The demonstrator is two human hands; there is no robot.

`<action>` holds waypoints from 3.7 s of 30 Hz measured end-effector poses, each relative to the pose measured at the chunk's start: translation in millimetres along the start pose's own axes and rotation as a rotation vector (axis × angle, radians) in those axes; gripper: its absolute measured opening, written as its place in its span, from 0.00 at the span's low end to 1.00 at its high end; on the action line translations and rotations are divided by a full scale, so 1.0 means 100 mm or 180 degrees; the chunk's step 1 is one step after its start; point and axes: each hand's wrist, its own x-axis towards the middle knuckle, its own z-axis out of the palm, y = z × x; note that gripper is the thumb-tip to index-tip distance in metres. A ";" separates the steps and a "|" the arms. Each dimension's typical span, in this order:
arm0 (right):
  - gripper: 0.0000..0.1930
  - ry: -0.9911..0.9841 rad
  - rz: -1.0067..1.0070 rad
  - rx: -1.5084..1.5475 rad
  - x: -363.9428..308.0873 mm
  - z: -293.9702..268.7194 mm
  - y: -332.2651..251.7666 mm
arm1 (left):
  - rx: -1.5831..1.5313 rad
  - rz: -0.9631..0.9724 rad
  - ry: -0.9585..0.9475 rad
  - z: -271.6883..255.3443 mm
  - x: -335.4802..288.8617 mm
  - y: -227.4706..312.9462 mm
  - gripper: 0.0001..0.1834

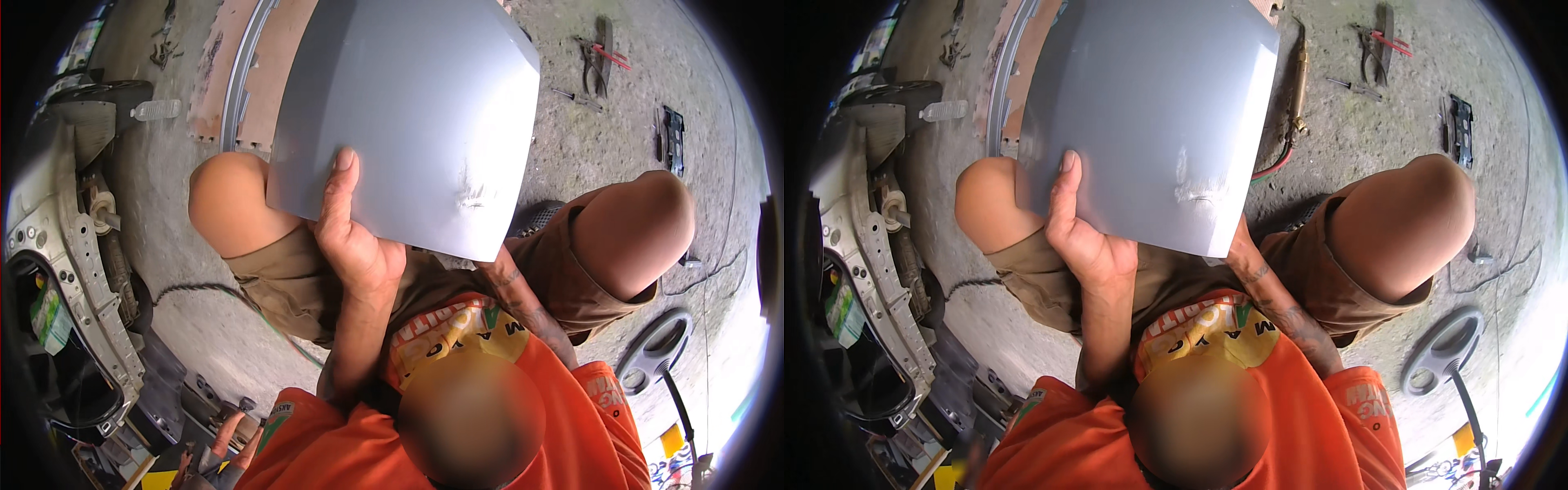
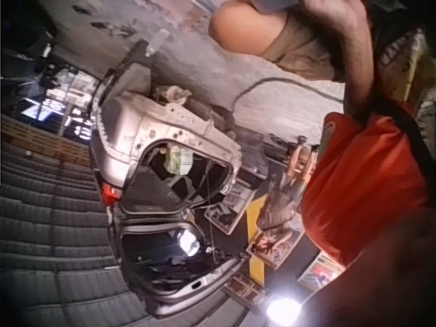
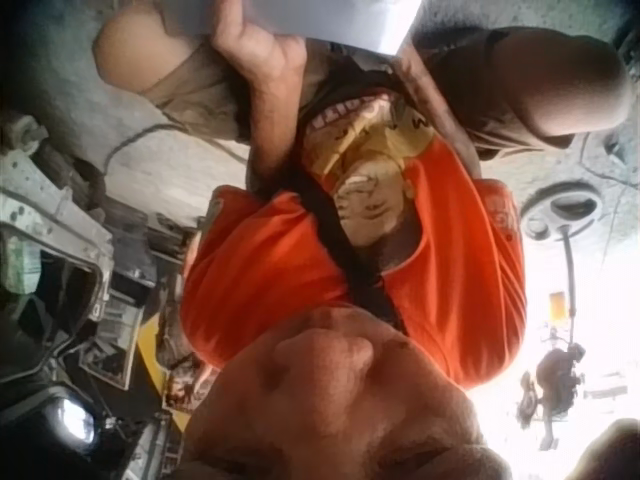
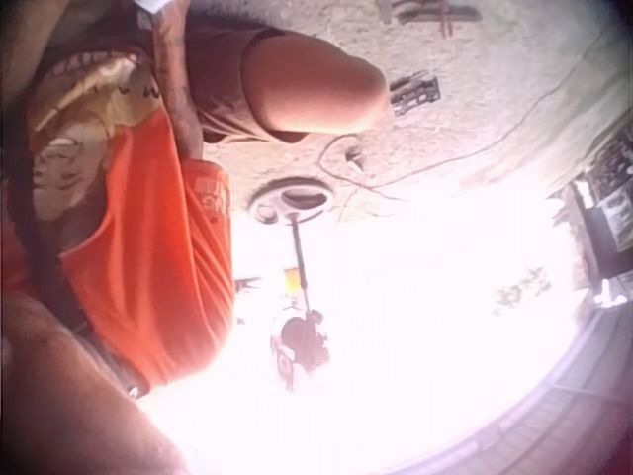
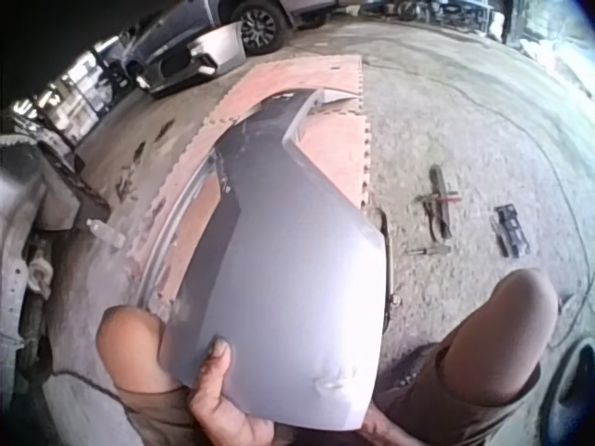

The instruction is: Repairing a car panel by hammering out dents and using a torch to heat the metal.

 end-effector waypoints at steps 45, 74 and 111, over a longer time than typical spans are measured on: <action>0.19 0.0030 -0.1258 -0.2774 -0.14 -0.08 0.00 | 0.0189 0.0154 0.0103 -0.05 -0.02 -0.06 0.12; 0.14 -0.0142 -0.1425 -0.2445 -0.19 -0.09 0.03 | -0.0094 0.0249 0.0072 -0.14 0.00 -0.09 0.16; 0.15 -0.0005 -0.1160 -0.2944 -0.22 0.09 -0.15 | 0.0125 0.0260 -0.0047 -0.13 -0.03 -0.08 0.16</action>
